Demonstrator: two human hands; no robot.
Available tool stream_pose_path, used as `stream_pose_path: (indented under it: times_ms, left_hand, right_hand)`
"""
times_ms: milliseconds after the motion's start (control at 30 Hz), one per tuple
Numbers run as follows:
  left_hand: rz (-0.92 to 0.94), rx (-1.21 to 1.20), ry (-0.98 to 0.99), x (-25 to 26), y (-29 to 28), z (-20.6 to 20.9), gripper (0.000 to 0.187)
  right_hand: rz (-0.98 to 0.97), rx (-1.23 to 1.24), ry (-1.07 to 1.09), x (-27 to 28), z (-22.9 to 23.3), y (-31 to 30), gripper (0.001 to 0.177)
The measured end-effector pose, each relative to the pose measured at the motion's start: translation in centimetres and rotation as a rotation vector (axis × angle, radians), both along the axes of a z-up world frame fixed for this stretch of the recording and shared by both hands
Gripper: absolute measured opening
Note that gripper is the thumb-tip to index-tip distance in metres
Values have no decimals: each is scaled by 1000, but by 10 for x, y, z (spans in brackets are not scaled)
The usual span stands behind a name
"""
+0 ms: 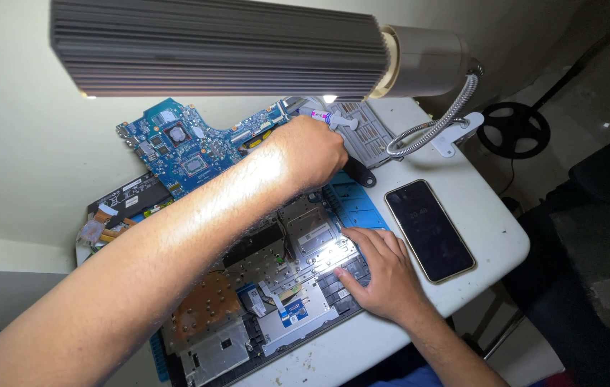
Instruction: The person is disassembling a laptop by removing screws with a screwdriver and disconnecting internal ribbon cables to lift the motherboard from the chassis.
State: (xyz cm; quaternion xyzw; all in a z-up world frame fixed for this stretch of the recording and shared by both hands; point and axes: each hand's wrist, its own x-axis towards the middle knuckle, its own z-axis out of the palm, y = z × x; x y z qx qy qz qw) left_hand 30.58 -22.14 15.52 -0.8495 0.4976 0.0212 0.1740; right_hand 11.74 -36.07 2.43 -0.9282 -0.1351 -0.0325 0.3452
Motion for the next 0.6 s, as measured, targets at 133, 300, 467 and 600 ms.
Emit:
stream_pose_path:
  times_ms: [133,300,467,600]
  left_hand:
    - [56,136,-40,1,-12,-3,13]
    - [119,85,-14,8,-10,0,15]
    - [131,68,-15,12,-15,-5,14]
    - [200,123,-23,10,-16,-5,13]
  right_hand:
    - [1,14,-38,2,-2,0,59]
    - [-1,23,-95,3,-9,-2,56]
    - [-5,55,-105,3,-11,-2,55]
    - [0,91,-103,2,-12,-3,55]
